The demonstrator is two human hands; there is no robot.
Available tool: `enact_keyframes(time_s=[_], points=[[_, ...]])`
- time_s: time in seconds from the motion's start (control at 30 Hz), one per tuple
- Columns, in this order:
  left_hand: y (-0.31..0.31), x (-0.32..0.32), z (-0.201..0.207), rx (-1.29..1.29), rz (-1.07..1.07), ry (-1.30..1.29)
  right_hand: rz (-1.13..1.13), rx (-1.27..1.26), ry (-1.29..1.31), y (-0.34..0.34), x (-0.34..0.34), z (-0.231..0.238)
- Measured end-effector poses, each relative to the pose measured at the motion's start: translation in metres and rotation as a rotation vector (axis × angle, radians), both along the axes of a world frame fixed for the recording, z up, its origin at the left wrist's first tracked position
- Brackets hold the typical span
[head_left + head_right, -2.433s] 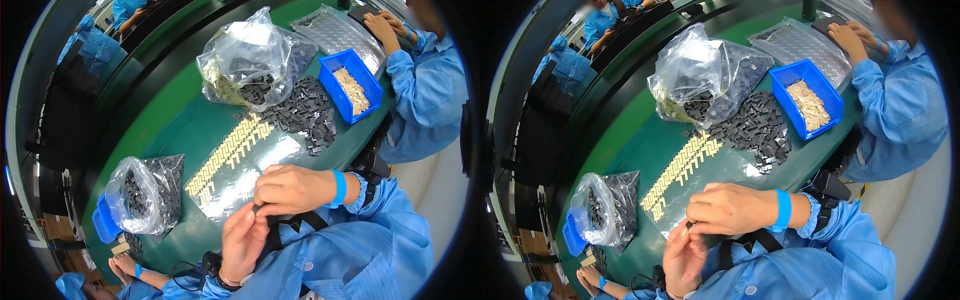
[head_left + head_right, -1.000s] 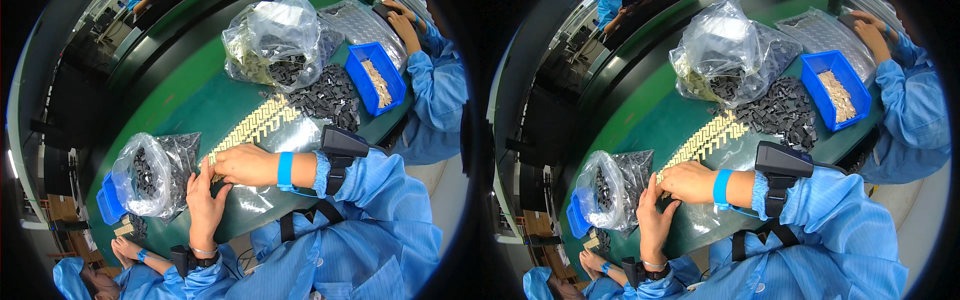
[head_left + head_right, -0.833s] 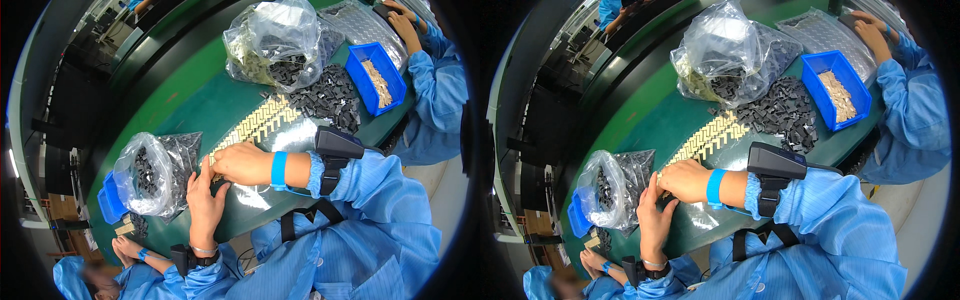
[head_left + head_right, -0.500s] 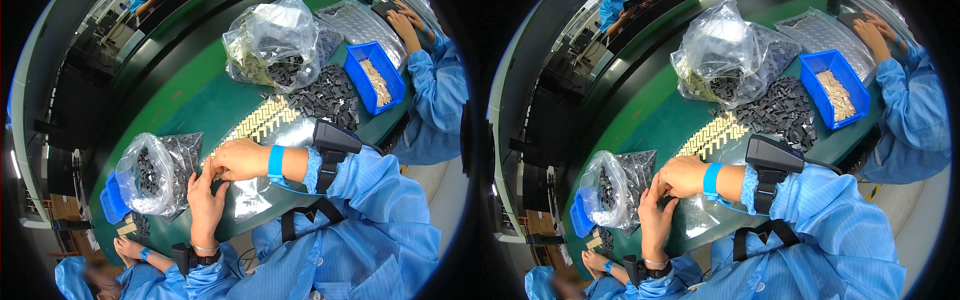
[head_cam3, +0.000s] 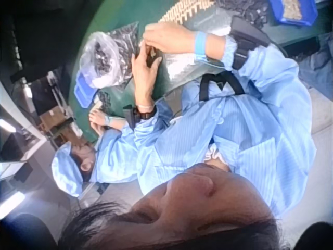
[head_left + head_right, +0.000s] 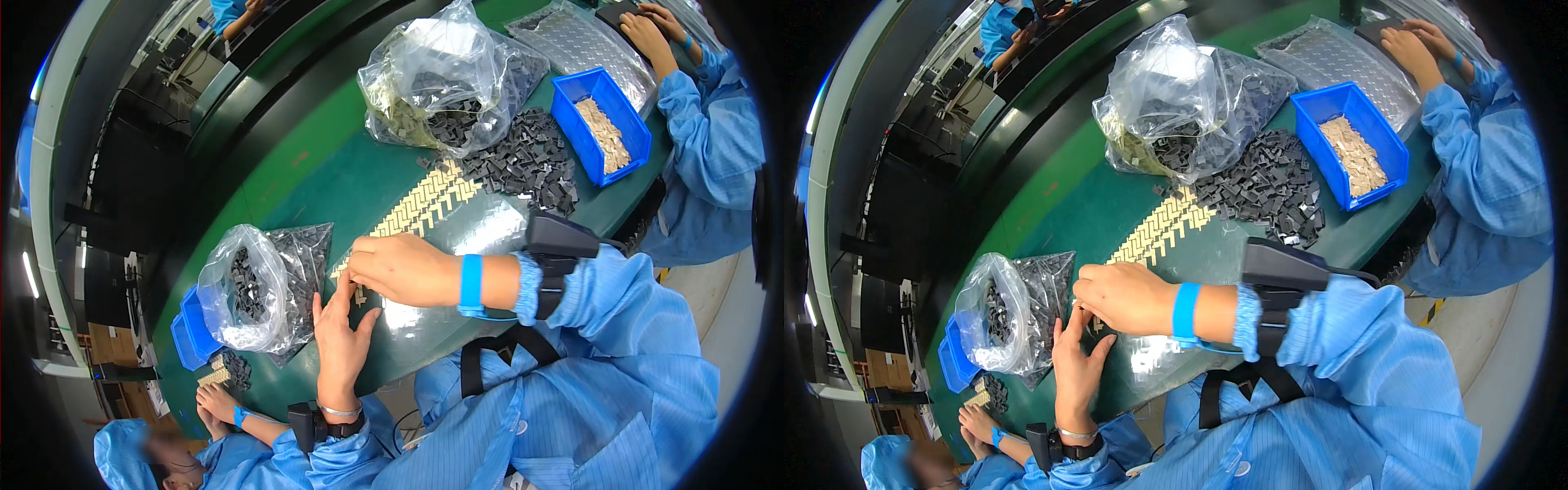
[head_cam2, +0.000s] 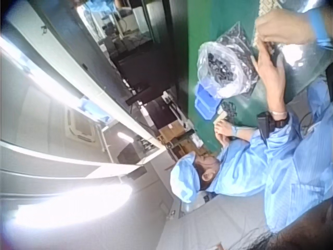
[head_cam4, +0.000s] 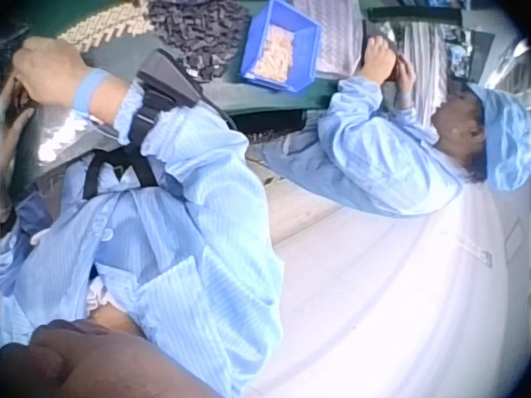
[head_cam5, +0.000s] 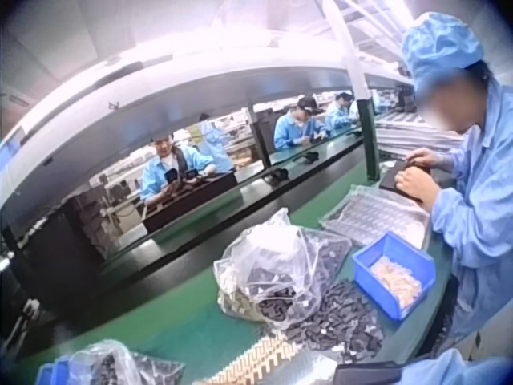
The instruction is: Assembling small black plastic components with beige inserts on a factory production line.
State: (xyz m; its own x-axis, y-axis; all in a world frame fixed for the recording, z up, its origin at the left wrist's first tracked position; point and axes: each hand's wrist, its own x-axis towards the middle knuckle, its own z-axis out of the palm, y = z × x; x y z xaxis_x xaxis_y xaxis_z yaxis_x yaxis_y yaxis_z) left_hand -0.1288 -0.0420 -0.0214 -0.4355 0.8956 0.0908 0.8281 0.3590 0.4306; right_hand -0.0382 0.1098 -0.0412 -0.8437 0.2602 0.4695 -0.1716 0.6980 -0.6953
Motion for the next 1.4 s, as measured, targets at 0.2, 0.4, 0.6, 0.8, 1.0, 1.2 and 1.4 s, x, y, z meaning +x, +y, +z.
enact_keyframes(time_s=[0.2, 0.4, 0.6, 0.8, 1.0, 1.2, 1.4], points=[[-0.003, 0.025, 0.007, 0.344, -0.028, -0.032, -0.157, 0.334, 0.408, 0.007, 0.06, 0.024], [0.004, 0.062, 0.031, 0.58, -0.047, -1.47, -0.104, 0.469, 0.525, 0.001, 0.105, 0.038], [0.008, 0.064, 0.029, 0.077, -0.258, -2.096, 0.196, 0.131, 0.472, 0.0, 0.12, 0.045], [0.01, 0.071, 0.037, 0.108, -0.25, -2.004, 0.152, 0.081, 0.391, 0.009, 0.126, 0.047], [0.011, 0.088, 0.041, 0.284, -0.023, -1.512, -0.006, 0.121, 0.336, 0.006, 0.13, 0.051], [0.016, 0.095, 0.04, 0.367, -0.099, -0.964, -0.039, 0.061, 0.264, 0.007, 0.127, 0.048], [0.019, 0.093, 0.039, 0.404, -0.204, -0.494, -0.044, 0.018, 0.226, 0.005, 0.125, 0.05]])
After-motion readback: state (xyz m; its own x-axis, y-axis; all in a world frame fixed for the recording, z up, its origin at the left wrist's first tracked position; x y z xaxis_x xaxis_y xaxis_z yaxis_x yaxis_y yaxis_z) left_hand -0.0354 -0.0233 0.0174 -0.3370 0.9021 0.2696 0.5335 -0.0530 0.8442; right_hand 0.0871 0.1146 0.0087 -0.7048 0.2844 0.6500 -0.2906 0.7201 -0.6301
